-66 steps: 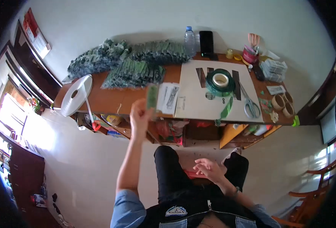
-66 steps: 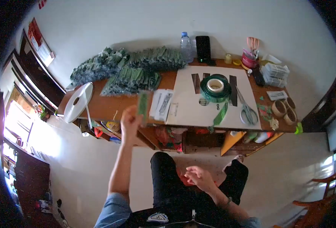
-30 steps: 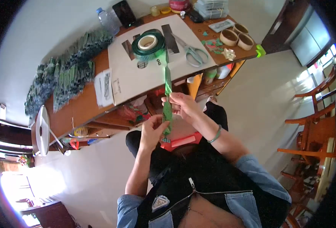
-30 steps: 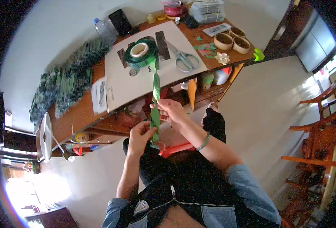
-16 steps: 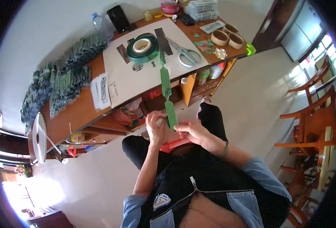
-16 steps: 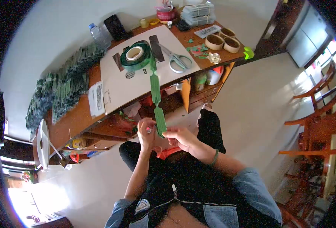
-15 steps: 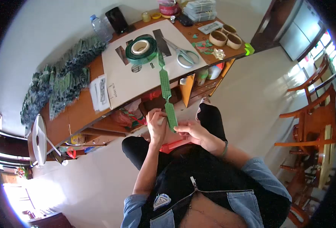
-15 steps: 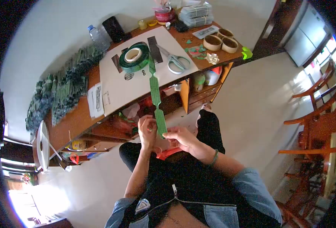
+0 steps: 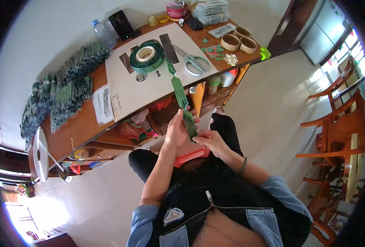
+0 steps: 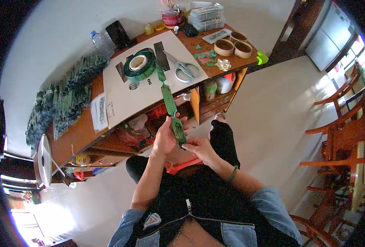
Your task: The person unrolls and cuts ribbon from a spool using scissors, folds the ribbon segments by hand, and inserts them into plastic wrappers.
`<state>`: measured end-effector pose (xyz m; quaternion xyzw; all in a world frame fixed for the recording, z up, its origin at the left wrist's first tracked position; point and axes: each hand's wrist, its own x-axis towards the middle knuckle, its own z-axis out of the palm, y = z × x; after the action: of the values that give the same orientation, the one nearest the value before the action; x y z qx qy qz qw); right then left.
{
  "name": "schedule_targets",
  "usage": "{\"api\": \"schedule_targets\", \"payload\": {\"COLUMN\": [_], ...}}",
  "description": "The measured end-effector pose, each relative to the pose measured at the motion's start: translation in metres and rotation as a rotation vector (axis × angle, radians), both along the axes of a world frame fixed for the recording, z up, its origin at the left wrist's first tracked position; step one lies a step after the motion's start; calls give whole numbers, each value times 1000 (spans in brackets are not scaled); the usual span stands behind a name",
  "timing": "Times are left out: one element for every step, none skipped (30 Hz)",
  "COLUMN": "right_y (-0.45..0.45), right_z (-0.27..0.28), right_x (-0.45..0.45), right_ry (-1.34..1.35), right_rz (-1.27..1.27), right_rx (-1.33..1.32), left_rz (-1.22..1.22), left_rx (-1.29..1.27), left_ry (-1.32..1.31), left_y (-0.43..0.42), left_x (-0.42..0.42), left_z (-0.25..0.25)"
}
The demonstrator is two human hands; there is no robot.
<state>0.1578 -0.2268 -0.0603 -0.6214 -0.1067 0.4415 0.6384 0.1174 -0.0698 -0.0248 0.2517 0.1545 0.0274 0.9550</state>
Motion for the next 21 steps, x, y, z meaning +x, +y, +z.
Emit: {"api": "schedule_targets", "payload": {"right_y": [0, 0, 0, 0, 1, 2, 4, 10, 18, 32, 50, 67, 85, 95, 97, 96, 92, 86, 78, 67, 57], "right_z": [-1, -1, 0, 3, 9, 16, 26, 45, 56, 60, 64, 61, 54, 49, 51, 55, 59, 62, 62, 61, 59], "right_x": [0, 0, -1, -1, -2, -2, 4, 15, 27, 41, 52, 61, 69, 73, 71, 67, 61, 55, 48, 38, 27], "right_ry": [-18, -37, -36, -116, -197, -278, -283, -147, -6, 46, 101, 109, 266, 421, 422, 392, 361, 328, 326, 303, 283], "right_rz": [-5, -8, -4, 8, 21, 32, 38, 26, 14, -5, -25, -20, -20, -20, -11, -8, -9, -14, -18, -26, -36], "right_rx": [-3, -6, -8, 22, 54, 87, 90, 122, 151, 102, 54, 56, 134, 212, 215, 188, 157, 121, 115, 84, 55], "left_rz": [38, 76, 115, 121, 139, 157, 177, 185, 146, 105, 64, 67, 38, 10, -17, -11, 15, 38, 58, 51, 76], "left_rx": [87, 174, 261, 260, 365, 471, 578, 578, 568, 559, 550, 552, 563, 575, 588, 591, 497, 400, 301, 296, 173], "left_ry": [14, 27, 41, 42, 70, 99, 125, 122, 164, 209, 257, 266, 276, 283, 288, 288, 337, 383, 429, 428, 401], "left_y": [-4, -8, -9, -9, -9, -9, -8, -10, -13, -18, -20, -22, -24, -24, -19, -9, 3, 13, 18, 23, 32], "left_x": [1, 1, 0, -2, -4, -6, -8, -13, -25, -39, -51, -64, -76, -86, -91, -92, -92, -90, -90, -83, -67], "left_z": [0, 0, 0, -2, -6, -10, -12, -7, 3, 13, 17, 14, 8, 3, -3, -16, -38, -55, -72, -72, -70]}}
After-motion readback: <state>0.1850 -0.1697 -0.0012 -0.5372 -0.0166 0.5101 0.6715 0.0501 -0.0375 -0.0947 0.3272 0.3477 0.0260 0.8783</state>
